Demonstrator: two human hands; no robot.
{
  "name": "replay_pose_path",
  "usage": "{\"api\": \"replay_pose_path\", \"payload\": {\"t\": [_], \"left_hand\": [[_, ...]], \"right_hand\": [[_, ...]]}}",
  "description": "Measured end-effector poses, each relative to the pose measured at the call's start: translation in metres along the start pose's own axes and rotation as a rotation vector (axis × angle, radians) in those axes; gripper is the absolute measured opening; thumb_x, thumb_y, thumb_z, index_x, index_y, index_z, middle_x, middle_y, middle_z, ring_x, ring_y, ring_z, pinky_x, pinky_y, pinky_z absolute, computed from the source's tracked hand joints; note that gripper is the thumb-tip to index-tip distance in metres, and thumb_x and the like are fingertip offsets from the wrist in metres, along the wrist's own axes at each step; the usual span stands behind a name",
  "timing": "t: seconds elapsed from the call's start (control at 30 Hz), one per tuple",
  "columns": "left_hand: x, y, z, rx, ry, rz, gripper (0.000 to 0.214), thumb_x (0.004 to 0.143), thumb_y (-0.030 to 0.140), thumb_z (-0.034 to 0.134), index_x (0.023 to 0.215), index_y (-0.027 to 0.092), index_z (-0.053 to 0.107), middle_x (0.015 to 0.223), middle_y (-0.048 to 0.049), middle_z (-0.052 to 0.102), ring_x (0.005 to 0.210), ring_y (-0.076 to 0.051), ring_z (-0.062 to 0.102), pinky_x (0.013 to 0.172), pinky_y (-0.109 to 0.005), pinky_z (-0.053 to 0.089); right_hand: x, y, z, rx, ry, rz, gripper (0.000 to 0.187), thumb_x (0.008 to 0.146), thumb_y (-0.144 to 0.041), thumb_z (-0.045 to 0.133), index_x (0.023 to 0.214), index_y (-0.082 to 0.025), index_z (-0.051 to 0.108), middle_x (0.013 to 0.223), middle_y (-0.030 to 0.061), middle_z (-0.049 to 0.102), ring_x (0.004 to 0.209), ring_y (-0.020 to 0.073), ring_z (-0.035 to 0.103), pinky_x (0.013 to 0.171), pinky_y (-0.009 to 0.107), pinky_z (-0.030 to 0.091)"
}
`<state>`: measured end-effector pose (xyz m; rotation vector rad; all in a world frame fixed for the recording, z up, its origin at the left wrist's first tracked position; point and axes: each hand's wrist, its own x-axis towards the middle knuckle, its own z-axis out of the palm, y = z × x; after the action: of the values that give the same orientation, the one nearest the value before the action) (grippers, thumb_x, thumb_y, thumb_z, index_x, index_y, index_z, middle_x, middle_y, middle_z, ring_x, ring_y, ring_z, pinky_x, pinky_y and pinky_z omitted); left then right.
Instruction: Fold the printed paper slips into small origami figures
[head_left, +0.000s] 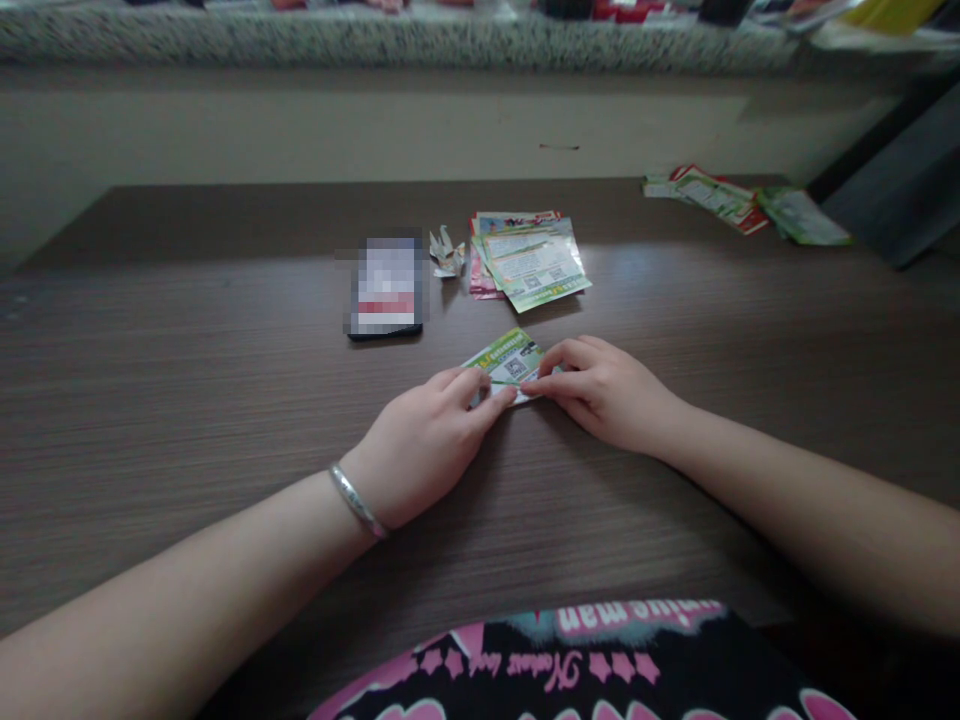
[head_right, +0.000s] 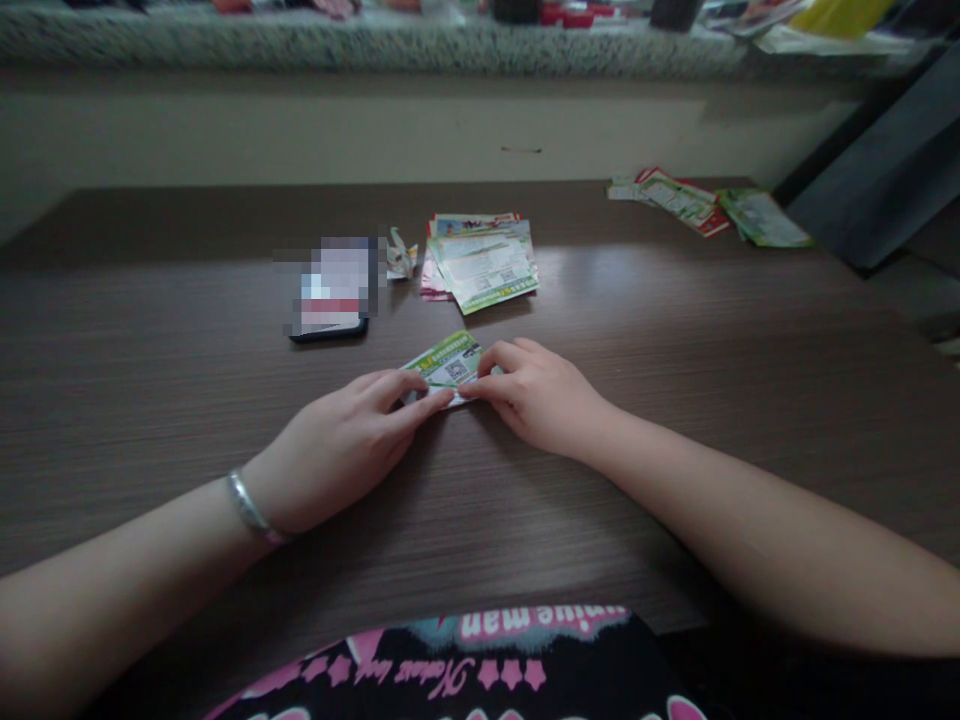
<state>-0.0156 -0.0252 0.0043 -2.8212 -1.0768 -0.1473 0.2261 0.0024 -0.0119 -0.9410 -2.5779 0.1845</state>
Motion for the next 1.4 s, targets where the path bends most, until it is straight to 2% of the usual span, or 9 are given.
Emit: {"api": "replay_pose_path", "payload": {"t": [0.2, 0.37, 0.5, 0.8, 1.17, 1.4], "left_hand": [[0.002, 0.0, 0.0, 0.053, 0.036, 0.017, 0.035, 0.091, 0.016, 0.047, 0.125, 0.017, 0.058, 0.108, -0.0113, 0.059, 0.093, -0.024, 0.059, 0.075, -0.036, 0.057], [0.003, 0.0, -0.001, 0.067, 0.056, 0.067, 0.034, 0.091, 0.015, 0.048, 0.123, 0.011, 0.06, 0.109, -0.0112, 0.062, 0.097, -0.024, 0.058, 0.084, -0.036, 0.056], [0.003, 0.001, 0.0, 0.061, 0.024, 0.109, 0.034, 0.093, 0.016, 0.044, 0.123, 0.008, 0.059, 0.115, -0.0109, 0.063, 0.105, -0.025, 0.056, 0.091, -0.037, 0.054], [0.005, 0.007, -0.005, 0.009, -0.023, 0.072, 0.043, 0.097, 0.028, 0.038, 0.133, 0.009, 0.052, 0.12, -0.0115, 0.061, 0.109, -0.027, 0.054, 0.097, -0.042, 0.049], [0.005, 0.008, -0.006, -0.006, -0.064, 0.032, 0.044, 0.097, 0.029, 0.037, 0.134, 0.011, 0.05, 0.119, -0.0131, 0.06, 0.112, -0.029, 0.052, 0.096, -0.044, 0.048], [0.005, 0.011, -0.006, -0.008, -0.078, 0.012, 0.044, 0.096, 0.03, 0.038, 0.134, 0.01, 0.05, 0.118, -0.0132, 0.059, 0.112, -0.03, 0.051, 0.093, -0.043, 0.05]], "right_hand": [[0.0, 0.0, 0.0, 0.009, 0.011, -0.012, 0.029, 0.093, -0.021, 0.047, 0.11, -0.024, 0.071, 0.103, 0.0086, 0.065, 0.093, 0.0194, 0.058, 0.081, 0.035, 0.047], [0.0, 0.001, 0.001, 0.005, 0.01, -0.028, 0.029, 0.093, -0.02, 0.047, 0.11, -0.024, 0.071, 0.103, 0.0083, 0.065, 0.093, 0.0195, 0.058, 0.082, 0.034, 0.047], [-0.001, 0.001, 0.0, -0.043, -0.001, -0.029, 0.03, 0.093, -0.021, 0.047, 0.112, -0.025, 0.07, 0.104, 0.0075, 0.066, 0.093, 0.0194, 0.058, 0.081, 0.033, 0.047], [-0.008, 0.002, -0.005, -0.183, 0.018, -0.068, 0.025, 0.093, -0.022, 0.049, 0.107, -0.024, 0.069, 0.11, 0.0029, 0.07, 0.089, 0.0179, 0.06, 0.078, 0.031, 0.048], [-0.005, 0.0, -0.008, -0.173, -0.012, -0.053, 0.025, 0.092, -0.022, 0.049, 0.104, -0.025, 0.072, 0.101, 0.0042, 0.069, 0.087, 0.0187, 0.059, 0.075, 0.031, 0.047], [-0.004, 0.003, -0.005, -0.087, 0.028, -0.052, 0.024, 0.092, -0.02, 0.051, 0.101, -0.022, 0.073, 0.097, 0.0075, 0.069, 0.087, 0.0184, 0.059, 0.079, 0.032, 0.047]]}}
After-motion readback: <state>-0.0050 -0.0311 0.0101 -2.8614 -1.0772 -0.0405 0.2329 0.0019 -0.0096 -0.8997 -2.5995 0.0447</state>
